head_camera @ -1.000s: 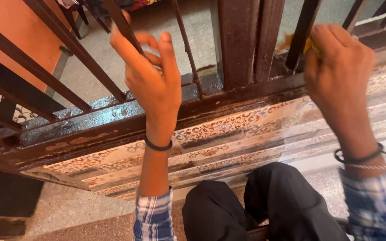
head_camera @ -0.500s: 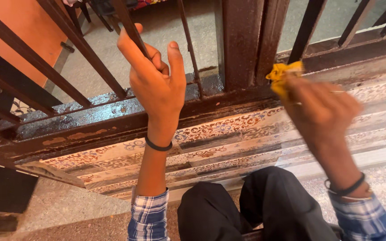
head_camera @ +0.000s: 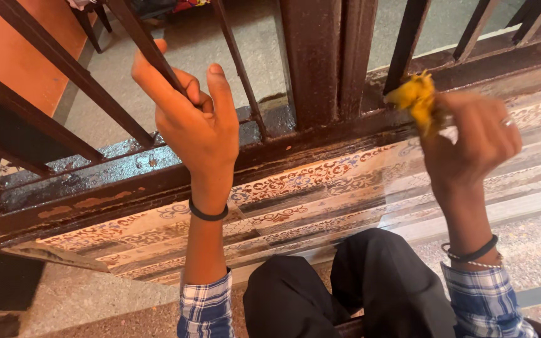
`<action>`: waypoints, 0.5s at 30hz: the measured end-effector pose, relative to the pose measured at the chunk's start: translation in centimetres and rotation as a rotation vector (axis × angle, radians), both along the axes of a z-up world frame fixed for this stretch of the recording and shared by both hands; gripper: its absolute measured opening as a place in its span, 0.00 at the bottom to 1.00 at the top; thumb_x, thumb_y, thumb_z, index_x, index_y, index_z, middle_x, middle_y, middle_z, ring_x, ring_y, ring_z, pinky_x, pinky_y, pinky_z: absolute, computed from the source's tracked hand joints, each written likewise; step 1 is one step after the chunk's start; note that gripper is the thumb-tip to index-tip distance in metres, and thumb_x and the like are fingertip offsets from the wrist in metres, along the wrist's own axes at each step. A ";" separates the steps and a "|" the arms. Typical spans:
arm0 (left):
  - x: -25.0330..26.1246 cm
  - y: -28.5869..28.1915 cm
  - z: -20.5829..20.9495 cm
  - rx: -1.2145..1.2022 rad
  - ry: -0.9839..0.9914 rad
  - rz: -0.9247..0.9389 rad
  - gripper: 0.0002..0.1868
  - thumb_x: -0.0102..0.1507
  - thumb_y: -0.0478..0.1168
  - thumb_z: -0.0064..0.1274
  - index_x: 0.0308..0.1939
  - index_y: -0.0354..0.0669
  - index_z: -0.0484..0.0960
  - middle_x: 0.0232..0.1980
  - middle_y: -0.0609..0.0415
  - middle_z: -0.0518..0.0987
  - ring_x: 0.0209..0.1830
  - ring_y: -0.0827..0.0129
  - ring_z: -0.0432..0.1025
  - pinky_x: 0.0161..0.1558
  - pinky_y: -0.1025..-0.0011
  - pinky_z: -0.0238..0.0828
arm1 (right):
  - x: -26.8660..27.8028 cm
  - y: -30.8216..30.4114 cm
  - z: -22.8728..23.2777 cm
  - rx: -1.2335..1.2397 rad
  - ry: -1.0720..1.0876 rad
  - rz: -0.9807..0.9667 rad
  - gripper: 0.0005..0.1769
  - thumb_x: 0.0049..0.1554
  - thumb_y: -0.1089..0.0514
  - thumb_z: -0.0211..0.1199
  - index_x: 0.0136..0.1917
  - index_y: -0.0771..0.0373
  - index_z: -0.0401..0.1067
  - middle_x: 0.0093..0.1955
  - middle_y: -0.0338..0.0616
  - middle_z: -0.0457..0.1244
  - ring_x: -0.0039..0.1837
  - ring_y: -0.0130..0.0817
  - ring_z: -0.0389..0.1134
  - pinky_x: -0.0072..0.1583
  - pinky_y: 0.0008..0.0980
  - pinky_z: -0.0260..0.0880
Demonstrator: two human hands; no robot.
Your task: The person cleans the metal bars and the bottom frame of a gate using a yellow cloth by hand, wiping across the horizontal and vertical surfaces.
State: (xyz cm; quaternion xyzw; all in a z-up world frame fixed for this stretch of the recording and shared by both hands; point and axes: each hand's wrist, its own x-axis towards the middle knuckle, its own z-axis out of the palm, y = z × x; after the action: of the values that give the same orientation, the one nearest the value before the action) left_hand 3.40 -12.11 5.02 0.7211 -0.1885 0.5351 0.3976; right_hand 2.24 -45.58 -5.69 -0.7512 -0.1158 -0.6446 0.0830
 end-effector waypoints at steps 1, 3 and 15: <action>0.0 0.0 0.0 0.001 0.003 0.005 0.23 0.78 0.35 0.52 0.72 0.41 0.57 0.31 0.60 0.63 0.23 0.81 0.61 0.27 0.81 0.55 | 0.4 -0.4 0.1 0.028 0.048 -0.042 0.08 0.62 0.56 0.72 0.53 0.57 0.77 0.48 0.35 0.70 0.47 0.27 0.68 0.46 0.30 0.60; -0.1 0.1 0.0 0.000 0.011 0.003 0.23 0.78 0.36 0.52 0.72 0.41 0.57 0.31 0.60 0.63 0.22 0.82 0.60 0.26 0.81 0.53 | 0.1 -0.2 0.8 0.038 0.107 -0.111 0.07 0.63 0.59 0.71 0.55 0.59 0.78 0.54 0.39 0.71 0.54 0.30 0.68 0.52 0.31 0.64; -0.7 0.7 0.0 0.026 0.071 -0.082 0.29 0.77 0.33 0.54 0.75 0.40 0.54 0.34 0.59 0.64 0.27 0.81 0.62 0.29 0.82 0.59 | 0.5 -0.5 2.0 -0.322 0.314 -0.053 0.41 0.59 0.22 0.51 0.61 0.60 0.73 0.59 0.45 0.67 0.65 0.36 0.68 0.81 0.50 0.49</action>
State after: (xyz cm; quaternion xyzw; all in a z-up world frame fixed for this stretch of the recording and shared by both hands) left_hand 2.68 -11.45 5.01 0.7364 -0.2104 0.4899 0.4164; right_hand 2.76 -46.12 -3.64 -0.8485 -0.1830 -0.4950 -0.0382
